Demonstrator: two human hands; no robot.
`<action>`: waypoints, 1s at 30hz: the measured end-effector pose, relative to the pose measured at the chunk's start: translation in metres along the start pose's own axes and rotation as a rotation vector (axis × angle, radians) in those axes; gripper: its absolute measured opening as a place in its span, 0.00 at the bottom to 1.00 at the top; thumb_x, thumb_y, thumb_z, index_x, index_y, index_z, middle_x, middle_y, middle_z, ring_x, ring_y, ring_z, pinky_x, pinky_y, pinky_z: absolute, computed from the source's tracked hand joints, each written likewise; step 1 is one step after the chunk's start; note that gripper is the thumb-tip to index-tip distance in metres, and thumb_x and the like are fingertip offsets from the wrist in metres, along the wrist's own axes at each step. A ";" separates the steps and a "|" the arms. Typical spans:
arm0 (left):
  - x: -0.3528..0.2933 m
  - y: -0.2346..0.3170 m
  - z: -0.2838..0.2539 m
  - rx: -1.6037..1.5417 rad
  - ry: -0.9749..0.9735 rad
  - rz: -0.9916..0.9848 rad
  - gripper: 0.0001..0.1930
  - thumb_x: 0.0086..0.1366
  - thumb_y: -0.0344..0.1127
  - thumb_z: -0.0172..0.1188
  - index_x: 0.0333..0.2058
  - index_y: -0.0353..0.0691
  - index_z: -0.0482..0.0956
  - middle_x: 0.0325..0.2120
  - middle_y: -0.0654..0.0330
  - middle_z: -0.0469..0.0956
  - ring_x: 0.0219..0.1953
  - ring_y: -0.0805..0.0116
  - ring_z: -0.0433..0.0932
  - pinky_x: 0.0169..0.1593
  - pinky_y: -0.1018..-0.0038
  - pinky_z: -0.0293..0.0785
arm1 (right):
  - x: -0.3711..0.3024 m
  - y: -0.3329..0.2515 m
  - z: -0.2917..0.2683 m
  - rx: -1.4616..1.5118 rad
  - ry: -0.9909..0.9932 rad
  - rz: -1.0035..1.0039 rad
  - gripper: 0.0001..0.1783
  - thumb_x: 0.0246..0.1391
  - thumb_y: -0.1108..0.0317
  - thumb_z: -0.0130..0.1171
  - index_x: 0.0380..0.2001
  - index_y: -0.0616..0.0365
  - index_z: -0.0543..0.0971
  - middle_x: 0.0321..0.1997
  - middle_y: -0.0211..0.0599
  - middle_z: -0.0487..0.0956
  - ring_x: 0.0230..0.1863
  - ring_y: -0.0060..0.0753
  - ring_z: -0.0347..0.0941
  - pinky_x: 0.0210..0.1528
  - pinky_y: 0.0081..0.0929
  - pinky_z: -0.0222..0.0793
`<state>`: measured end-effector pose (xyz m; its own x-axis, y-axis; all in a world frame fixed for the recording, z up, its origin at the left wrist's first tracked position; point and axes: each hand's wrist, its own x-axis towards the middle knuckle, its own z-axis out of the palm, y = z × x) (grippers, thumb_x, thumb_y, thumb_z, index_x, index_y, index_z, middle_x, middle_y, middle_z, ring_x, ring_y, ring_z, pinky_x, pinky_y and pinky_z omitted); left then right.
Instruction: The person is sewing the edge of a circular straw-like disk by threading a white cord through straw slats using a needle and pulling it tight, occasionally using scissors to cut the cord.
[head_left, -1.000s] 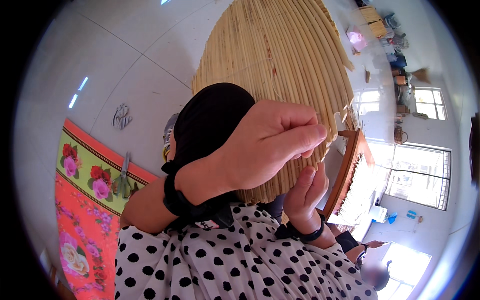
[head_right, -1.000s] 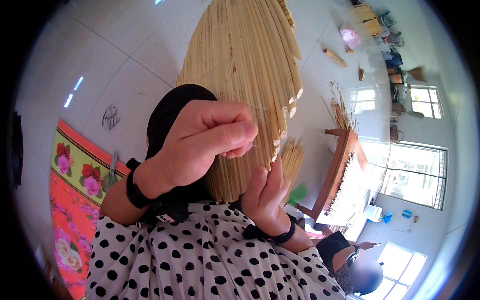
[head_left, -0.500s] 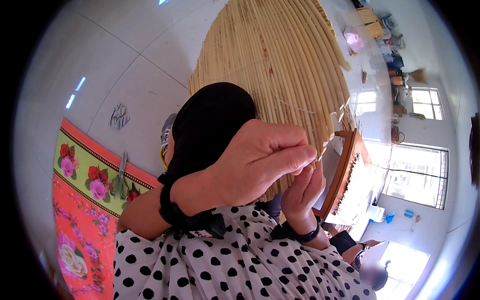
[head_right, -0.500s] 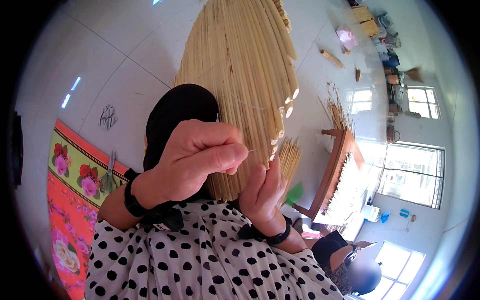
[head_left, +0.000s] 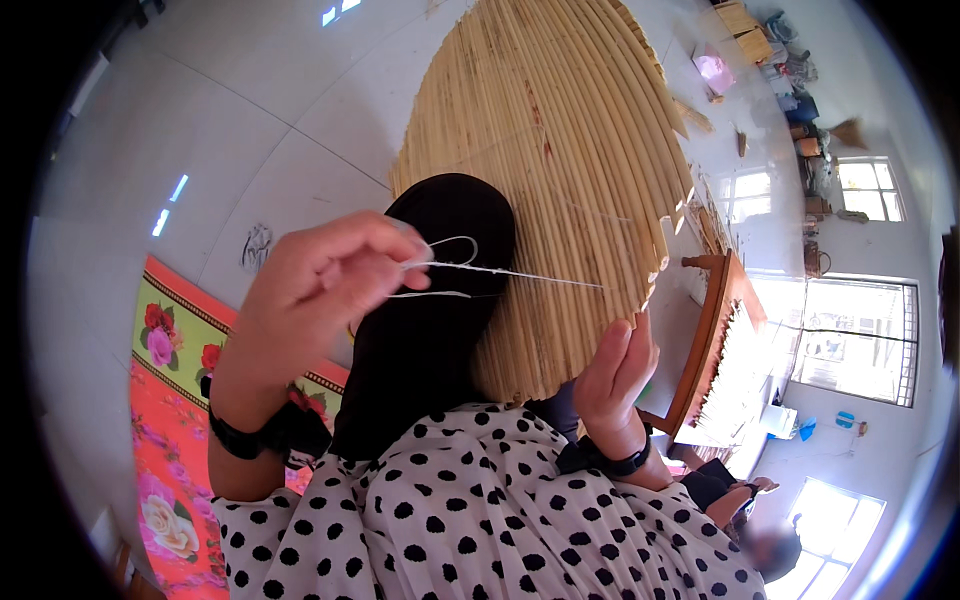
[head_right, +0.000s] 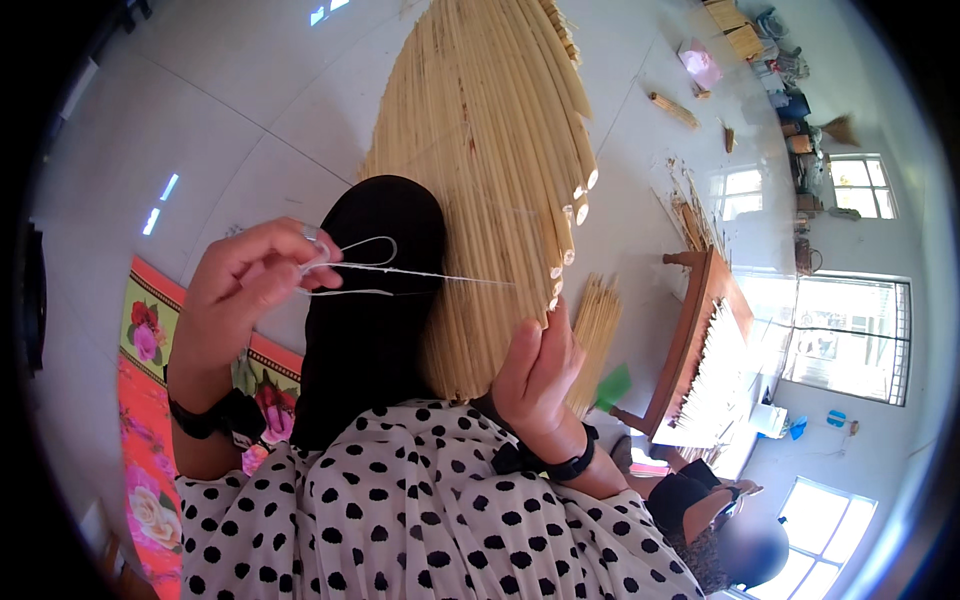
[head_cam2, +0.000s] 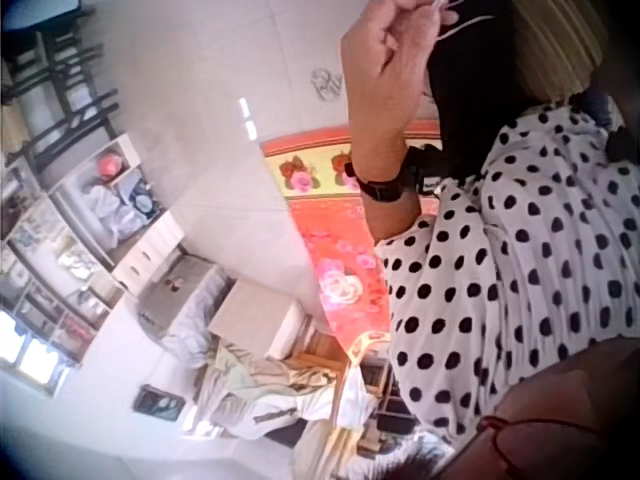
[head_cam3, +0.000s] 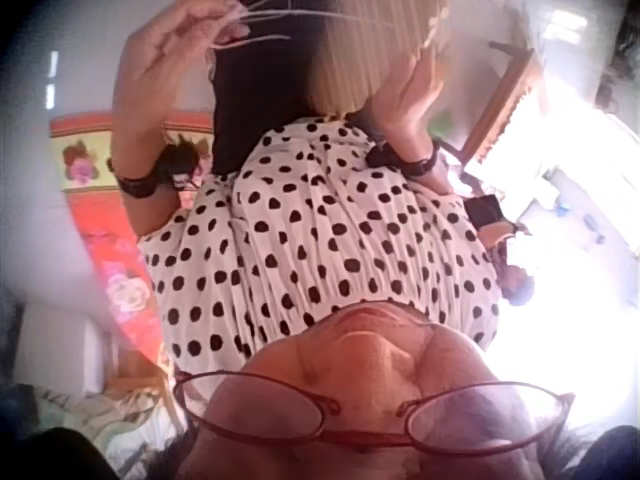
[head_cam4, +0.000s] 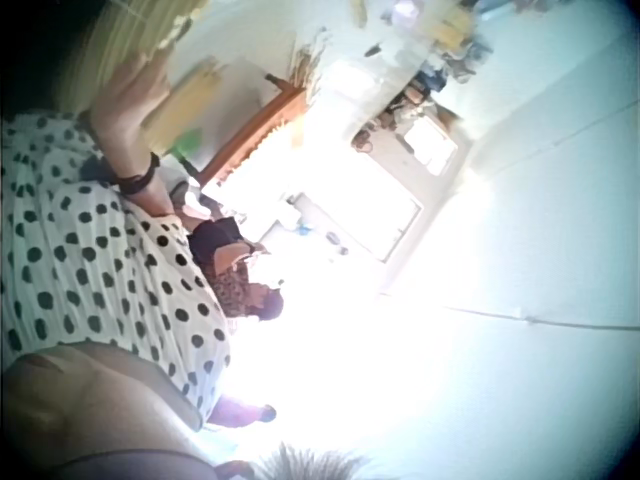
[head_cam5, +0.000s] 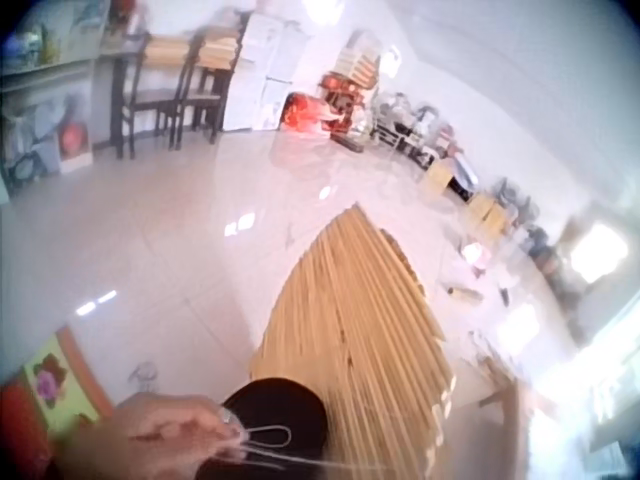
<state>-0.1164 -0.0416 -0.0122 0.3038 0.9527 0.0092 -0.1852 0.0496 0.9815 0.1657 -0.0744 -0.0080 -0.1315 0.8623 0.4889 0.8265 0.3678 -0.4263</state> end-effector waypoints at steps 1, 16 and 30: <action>-0.003 -0.004 -0.009 0.000 0.036 -0.070 0.09 0.64 0.27 0.51 0.40 0.31 0.75 0.42 0.56 0.76 0.39 0.70 0.78 0.47 0.74 0.73 | 0.000 0.001 0.001 0.000 0.001 -0.001 0.19 0.62 0.71 0.42 0.51 0.76 0.67 0.19 0.47 0.70 0.16 0.46 0.67 0.19 0.34 0.58; -0.030 -0.039 -0.072 0.777 0.329 -0.376 0.16 0.67 0.40 0.53 0.45 0.35 0.74 0.41 0.55 0.78 0.38 0.65 0.79 0.37 0.71 0.73 | 0.002 -0.001 -0.006 0.114 -0.105 0.169 0.20 0.65 0.67 0.41 0.52 0.71 0.68 0.17 0.41 0.68 0.15 0.37 0.65 0.19 0.30 0.58; -0.104 -0.133 -0.206 0.837 1.101 -0.283 0.13 0.65 0.36 0.57 0.45 0.37 0.77 0.40 0.58 0.78 0.39 0.67 0.78 0.38 0.72 0.74 | -0.002 0.002 0.000 0.125 -0.050 0.154 0.21 0.64 0.67 0.43 0.53 0.74 0.67 0.16 0.42 0.67 0.14 0.37 0.64 0.19 0.31 0.57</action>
<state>-0.3160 -0.0853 -0.1834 -0.7108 0.7029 0.0252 0.4780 0.4564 0.7504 0.1681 -0.0751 -0.0095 -0.0381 0.9267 0.3739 0.7650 0.2678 -0.5857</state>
